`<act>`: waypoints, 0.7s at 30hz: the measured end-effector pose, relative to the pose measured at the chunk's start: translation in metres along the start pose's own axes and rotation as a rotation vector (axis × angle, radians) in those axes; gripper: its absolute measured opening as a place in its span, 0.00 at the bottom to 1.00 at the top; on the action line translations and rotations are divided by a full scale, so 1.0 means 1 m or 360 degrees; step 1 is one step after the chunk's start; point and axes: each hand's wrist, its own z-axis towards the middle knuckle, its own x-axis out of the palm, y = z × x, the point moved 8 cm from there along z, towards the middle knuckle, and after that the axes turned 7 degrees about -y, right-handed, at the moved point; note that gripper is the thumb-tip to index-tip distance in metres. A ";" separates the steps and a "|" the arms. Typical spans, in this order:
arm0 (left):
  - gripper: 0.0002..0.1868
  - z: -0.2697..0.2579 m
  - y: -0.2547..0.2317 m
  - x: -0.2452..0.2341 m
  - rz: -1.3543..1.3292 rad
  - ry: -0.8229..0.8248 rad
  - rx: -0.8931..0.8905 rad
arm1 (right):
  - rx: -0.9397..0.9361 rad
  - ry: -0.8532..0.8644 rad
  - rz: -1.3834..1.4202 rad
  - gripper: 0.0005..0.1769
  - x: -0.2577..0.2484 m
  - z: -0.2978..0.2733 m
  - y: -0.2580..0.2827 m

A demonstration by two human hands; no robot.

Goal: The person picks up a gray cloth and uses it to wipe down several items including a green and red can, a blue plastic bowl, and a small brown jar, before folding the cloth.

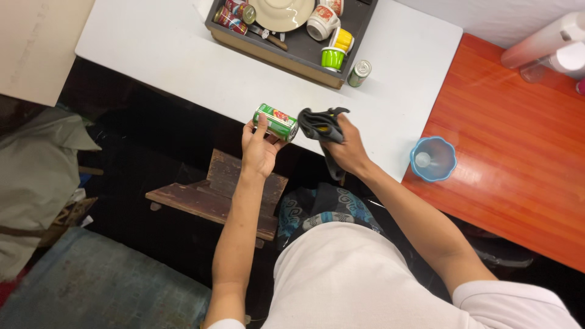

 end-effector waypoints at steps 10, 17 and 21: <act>0.32 0.014 0.067 0.019 -0.0480 0.0027 -0.0063 | -0.0348 -0.0031 -0.0350 0.23 -0.026 -0.002 0.007; 0.33 0.032 0.063 0.004 -0.0366 -0.0187 -0.0085 | -0.0164 0.0247 -0.0646 0.23 -0.032 -0.009 -0.080; 0.36 0.024 0.051 0.006 -0.0273 -0.0126 -0.0162 | 0.0189 0.0204 -0.0724 0.28 -0.039 0.004 -0.171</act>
